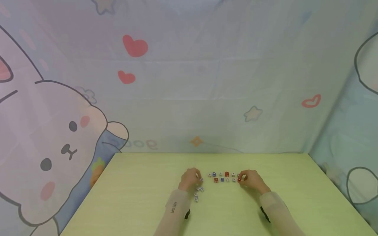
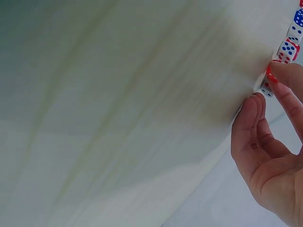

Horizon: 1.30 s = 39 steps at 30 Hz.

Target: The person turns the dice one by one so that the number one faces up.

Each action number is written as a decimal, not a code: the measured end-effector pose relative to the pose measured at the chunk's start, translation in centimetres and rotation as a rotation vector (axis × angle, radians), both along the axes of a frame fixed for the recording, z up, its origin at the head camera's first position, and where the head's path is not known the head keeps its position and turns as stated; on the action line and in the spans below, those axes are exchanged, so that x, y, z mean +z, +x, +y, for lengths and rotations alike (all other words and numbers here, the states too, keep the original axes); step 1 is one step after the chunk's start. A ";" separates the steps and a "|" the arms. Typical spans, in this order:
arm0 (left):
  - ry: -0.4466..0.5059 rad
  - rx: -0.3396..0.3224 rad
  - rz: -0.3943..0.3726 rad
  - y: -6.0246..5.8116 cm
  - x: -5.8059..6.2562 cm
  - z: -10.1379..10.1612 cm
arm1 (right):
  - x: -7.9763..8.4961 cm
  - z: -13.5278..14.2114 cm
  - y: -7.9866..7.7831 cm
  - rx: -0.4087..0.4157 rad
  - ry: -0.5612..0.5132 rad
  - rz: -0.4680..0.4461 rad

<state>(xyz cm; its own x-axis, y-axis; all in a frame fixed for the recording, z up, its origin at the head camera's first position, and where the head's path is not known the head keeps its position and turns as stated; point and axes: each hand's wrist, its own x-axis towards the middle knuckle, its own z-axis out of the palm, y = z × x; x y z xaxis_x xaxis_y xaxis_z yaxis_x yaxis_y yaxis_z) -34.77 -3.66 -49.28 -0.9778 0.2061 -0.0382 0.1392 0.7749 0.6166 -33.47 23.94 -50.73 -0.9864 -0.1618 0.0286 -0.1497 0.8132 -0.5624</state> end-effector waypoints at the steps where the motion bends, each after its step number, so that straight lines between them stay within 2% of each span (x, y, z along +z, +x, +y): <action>1: 0.000 -0.001 0.002 0.1 0.0 0.0 | 0.0 0.0 0.0 -0.001 -0.001 0.001; 12: -0.005 -0.007 0.028 0.2 -0.4 -0.3 | 0.0 -0.1 0.0 -0.006 0.007 0.002; 19: 0.012 0.005 0.032 0.0 0.0 -0.5 | 0.1 -0.1 -0.1 0.000 0.014 0.015; 28: -0.047 -0.044 0.080 -0.2 -0.1 -0.5 | -0.1 -0.1 0.0 0.000 0.014 0.006; 33: -0.034 -0.039 0.067 -0.1 -0.1 -0.6 | -0.3 0.0 -0.1 0.010 0.012 0.017; 39: -0.046 -0.032 0.087 -0.3 -0.5 -0.5 | -0.4 0.1 -0.2 0.009 0.019 0.033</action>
